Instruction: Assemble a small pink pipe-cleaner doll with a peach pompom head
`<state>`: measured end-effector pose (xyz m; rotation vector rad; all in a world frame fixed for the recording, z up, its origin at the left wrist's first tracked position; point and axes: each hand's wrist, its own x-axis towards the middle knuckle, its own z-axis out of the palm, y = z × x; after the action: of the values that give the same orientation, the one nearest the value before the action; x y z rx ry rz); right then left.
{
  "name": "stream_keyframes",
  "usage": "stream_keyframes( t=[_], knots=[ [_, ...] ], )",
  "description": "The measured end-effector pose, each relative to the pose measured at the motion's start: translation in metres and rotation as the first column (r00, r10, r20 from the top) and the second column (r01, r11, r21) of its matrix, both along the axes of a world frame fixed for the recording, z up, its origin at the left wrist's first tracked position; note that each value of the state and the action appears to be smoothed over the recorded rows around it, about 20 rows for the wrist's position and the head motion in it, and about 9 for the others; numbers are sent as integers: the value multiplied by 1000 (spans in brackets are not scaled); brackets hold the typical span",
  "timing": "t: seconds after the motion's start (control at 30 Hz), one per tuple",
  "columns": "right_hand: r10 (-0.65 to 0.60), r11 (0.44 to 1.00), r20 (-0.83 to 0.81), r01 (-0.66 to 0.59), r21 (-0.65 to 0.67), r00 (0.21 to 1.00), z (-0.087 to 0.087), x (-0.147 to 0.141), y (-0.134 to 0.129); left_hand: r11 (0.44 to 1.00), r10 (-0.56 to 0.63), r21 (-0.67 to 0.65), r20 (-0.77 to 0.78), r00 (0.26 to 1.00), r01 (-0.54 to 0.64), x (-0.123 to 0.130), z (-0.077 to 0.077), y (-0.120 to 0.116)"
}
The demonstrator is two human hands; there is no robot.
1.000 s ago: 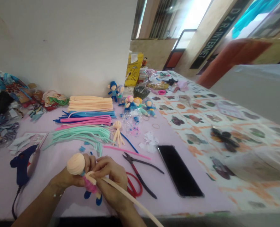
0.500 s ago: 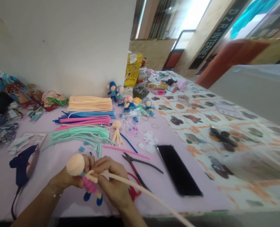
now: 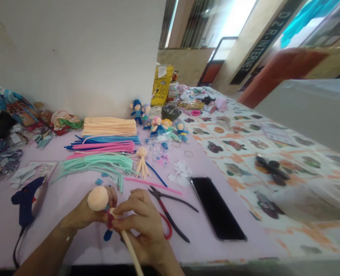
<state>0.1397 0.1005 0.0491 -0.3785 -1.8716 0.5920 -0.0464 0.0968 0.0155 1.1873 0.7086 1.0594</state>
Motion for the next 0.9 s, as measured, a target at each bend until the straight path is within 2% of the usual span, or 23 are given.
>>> stream_keyframes(
  t=[0.1,0.2,0.33,0.53,0.6,0.67,0.73,0.8,0.9],
  knots=[
    [-60,991,63,52,126,996,-12,3,-3,1000,24,2,25,999,-24,2,0,0],
    [-36,984,115,15,175,993,-16,5,-4,999,32,-2,46,998,-32,1,0,0],
    [-11,983,201,-26,184,979,-9,8,-2,1000,6,6,87,996,-7,-1,-2,1],
    [-39,985,300,-14,173,953,-3,17,5,996,-70,56,132,989,63,-4,-5,4],
    [24,994,300,-54,91,954,-3,19,5,997,-65,45,103,993,61,-4,-3,3],
    [138,990,247,-127,-60,959,-3,22,5,999,-45,31,77,996,43,-5,-1,3],
    [245,946,150,-202,-253,958,-3,24,3,999,-27,29,54,998,26,-5,1,2],
    [278,865,48,-229,-445,959,-2,23,1,999,-15,39,20,1000,15,-4,3,1],
    [222,678,-59,-198,-708,973,-2,16,-3,998,17,56,-37,999,-15,-2,6,0]
  ],
)
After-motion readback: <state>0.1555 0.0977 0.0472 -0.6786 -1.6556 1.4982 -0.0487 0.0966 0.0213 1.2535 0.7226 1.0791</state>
